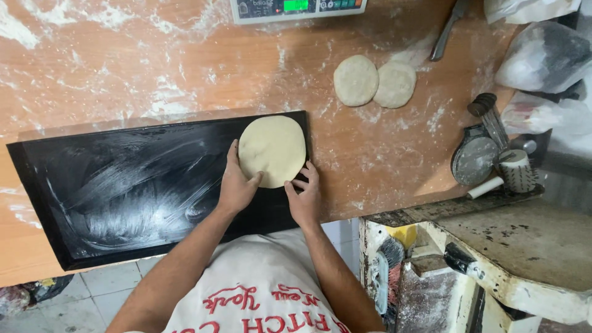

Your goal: Flattening dough balls into discs using a dough sheeter machine and arranging them on baking trays in a bakery kitchen.

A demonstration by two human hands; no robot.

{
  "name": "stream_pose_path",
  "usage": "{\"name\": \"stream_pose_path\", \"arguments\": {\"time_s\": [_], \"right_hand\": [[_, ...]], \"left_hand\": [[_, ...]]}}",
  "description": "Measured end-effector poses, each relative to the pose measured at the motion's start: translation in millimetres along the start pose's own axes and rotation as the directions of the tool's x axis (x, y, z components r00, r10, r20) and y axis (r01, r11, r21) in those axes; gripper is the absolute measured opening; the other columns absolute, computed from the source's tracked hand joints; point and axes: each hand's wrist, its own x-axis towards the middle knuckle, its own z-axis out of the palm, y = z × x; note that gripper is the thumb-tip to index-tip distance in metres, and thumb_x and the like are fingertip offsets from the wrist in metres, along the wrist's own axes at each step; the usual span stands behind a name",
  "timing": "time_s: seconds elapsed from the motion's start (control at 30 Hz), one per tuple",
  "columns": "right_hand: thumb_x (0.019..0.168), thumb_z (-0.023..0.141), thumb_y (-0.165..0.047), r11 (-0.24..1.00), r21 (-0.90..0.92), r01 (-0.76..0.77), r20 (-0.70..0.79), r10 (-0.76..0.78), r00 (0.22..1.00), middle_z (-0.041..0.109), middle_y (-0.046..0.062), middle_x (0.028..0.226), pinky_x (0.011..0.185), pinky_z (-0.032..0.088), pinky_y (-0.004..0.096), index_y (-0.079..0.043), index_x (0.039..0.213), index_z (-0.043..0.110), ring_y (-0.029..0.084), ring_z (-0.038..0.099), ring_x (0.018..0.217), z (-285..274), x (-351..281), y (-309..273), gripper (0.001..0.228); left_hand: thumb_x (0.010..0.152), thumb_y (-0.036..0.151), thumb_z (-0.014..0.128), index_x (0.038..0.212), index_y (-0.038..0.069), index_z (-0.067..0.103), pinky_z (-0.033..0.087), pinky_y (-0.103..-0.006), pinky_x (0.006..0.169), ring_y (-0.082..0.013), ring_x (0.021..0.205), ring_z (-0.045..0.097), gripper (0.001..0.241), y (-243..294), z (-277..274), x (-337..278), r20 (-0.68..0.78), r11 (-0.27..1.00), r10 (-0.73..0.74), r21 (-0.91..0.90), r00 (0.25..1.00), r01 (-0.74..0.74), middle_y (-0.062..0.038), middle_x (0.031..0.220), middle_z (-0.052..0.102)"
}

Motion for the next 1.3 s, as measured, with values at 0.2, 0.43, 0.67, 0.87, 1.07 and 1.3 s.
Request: {"name": "stream_pose_path", "arguments": {"time_s": [0.2,0.43,0.67,0.87,1.07,1.3], "right_hand": [[0.089,0.074,-0.005,0.974,-0.227,0.021,-0.088,-0.042,0.995,0.067,0.016,0.128,0.091,0.058,0.034,0.001,0.145,0.044,0.022,0.07,0.106,-41,40,4,0.063],[0.094,0.069,-0.005,0.932,0.359,0.044,-0.351,0.091,0.932,0.061,0.005,0.112,0.079,0.055,0.031,-0.002,0.126,0.052,0.015,0.061,0.093,-104,210,46,0.036],[0.084,0.083,-0.024,0.733,0.679,-0.045,-0.348,0.375,0.859,0.064,0.002,0.09,0.045,0.03,0.026,-0.011,0.114,0.071,0.013,0.04,0.06,-88,324,20,0.035],[0.082,0.079,-0.018,0.68,0.694,-0.237,-0.006,0.335,0.942,0.073,0.01,0.115,0.062,0.062,0.035,-0.01,0.127,0.062,0.025,0.074,0.095,-52,340,-27,0.049],[0.081,0.078,-0.007,0.797,0.601,0.051,0.016,-0.075,0.997,0.068,0.013,0.124,0.081,0.061,0.038,-0.007,0.133,0.054,0.028,0.07,0.11,-50,184,-106,0.057],[0.082,0.077,-0.006,0.903,0.416,0.108,0.114,-0.17,0.979,0.069,0.014,0.121,0.093,0.058,0.039,0.005,0.133,0.056,0.025,0.068,0.106,-69,-80,-7,0.056]], "left_hand": [[0.079,0.007,0.081,0.159,-0.003,0.018,0.04,-0.0397,0.115,-0.0391,0.14,0.05,0.102,8,0,5,-0.012,0.998,-0.057,0.015,0.998,0.057,-0.03,0.152,0.045],[0.08,-0.001,0.078,0.156,0.002,0.034,0.044,-0.0398,0.112,-0.0348,0.137,0.055,0.088,1,-4,7,-0.066,1.0,0.015,0.005,0.998,-0.015,-0.024,0.152,0.051],[0.086,-0.004,0.069,0.151,0.0,0.04,0.057,-0.0336,0.09,-0.0221,0.11,0.066,0.071,5,-38,-33,-0.24,0.987,-0.126,-0.13,0.963,0.097,-0.017,0.141,0.052],[0.095,0.006,0.066,0.145,0.0,0.049,0.056,-0.0336,0.091,-0.0179,0.104,0.068,0.053,-9,-66,-87,-0.381,0.967,-0.252,-0.122,0.889,0.222,-0.014,0.139,0.059],[0.101,0.019,0.062,0.136,0.0,0.062,0.058,-0.0335,0.09,-0.0167,0.1,0.069,0.04,-6,-49,-106,-0.106,0.882,-0.263,-0.43,0.959,0.195,-0.017,0.119,0.071],[0.108,0.043,0.04,0.129,0.002,0.061,0.057,-0.0412,0.088,-0.022,0.102,0.069,0.05,27,48,-100,0.132,0.638,-0.159,-0.742,0.978,0.204,-0.008,0.113,0.073]]}}
